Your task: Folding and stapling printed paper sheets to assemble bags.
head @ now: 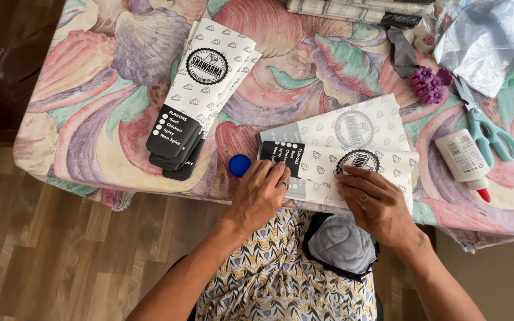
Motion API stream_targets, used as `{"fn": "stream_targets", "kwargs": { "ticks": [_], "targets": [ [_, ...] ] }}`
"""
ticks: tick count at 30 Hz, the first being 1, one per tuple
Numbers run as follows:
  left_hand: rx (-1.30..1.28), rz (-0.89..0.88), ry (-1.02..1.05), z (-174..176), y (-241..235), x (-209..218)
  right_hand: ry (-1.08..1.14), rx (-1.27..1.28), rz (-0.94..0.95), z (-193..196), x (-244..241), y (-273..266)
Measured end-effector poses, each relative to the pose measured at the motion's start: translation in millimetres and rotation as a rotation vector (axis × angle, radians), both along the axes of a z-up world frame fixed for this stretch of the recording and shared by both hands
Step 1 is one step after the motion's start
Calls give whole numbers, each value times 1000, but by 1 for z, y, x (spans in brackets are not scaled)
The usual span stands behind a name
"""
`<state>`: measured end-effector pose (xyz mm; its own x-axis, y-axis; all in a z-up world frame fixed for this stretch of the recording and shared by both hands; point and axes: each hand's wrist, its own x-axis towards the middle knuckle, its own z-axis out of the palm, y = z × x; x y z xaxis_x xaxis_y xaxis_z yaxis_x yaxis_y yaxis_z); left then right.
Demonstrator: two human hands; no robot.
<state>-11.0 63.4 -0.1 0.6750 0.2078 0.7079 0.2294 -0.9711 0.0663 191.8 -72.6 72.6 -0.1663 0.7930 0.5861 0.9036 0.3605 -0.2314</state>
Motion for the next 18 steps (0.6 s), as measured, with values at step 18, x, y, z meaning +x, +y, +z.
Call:
{"fn": "stream_targets", "kwargs": {
  "ticks": [18],
  "targets": [
    [36,-152,357,19,21,-13,-104,-216,-70,-5,59,-68]
  ]
}}
